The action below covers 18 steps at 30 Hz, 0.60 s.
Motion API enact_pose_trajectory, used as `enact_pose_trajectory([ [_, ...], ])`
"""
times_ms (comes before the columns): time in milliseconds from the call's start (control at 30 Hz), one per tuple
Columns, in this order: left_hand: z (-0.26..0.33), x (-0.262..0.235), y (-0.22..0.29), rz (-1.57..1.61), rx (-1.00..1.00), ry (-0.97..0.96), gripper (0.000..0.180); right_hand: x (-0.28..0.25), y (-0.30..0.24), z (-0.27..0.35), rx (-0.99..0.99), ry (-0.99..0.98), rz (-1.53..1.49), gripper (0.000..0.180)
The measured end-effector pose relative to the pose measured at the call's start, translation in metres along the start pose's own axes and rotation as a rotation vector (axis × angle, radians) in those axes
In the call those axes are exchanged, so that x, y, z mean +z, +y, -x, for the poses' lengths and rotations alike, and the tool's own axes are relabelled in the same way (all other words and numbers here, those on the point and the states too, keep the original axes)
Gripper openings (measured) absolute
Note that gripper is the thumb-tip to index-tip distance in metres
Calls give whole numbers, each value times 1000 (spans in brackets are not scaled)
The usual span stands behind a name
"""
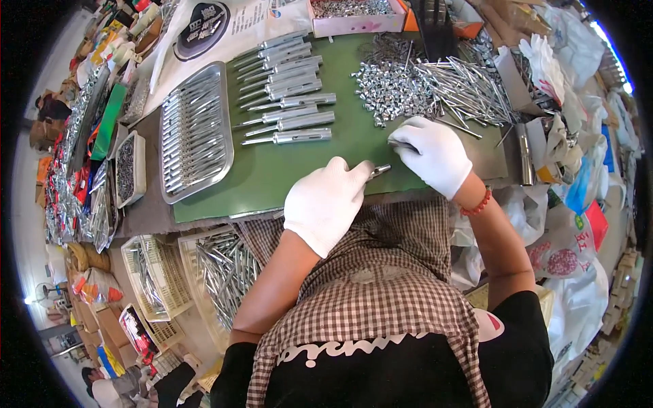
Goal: The recorder is assembling small metal shafts and plastic/metal fittings at a workbench.
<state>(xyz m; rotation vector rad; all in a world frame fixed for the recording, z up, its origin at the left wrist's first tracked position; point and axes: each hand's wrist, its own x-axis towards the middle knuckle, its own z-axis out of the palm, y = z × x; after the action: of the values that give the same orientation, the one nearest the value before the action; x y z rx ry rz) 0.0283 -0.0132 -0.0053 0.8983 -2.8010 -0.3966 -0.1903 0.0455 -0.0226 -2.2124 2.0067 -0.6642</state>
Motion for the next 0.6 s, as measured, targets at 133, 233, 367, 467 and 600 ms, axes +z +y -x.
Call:
enact_pose_trajectory([
  [133, 2, -4, -1, -14, 17, 39, 21, -6, -30, 9, 156, 53, -461, 16],
  [233, -1, -4, -3, 8, 3, -2, 21, -2, -38, 9, 213, 65, -567, 18],
  [367, 0, -3, -3, 17, -2, -2, 21, 5, -38, 8, 63, 90, -355, 19],
  [467, 3, 0, -3, 13, 4, 15, 22, 4, -42, 10, -8, 79, -297, 18],
  [600, 4, -1, -2, 34, 0, -5, 23, 1, -49, 9, 104, 22, -316, 18],
])
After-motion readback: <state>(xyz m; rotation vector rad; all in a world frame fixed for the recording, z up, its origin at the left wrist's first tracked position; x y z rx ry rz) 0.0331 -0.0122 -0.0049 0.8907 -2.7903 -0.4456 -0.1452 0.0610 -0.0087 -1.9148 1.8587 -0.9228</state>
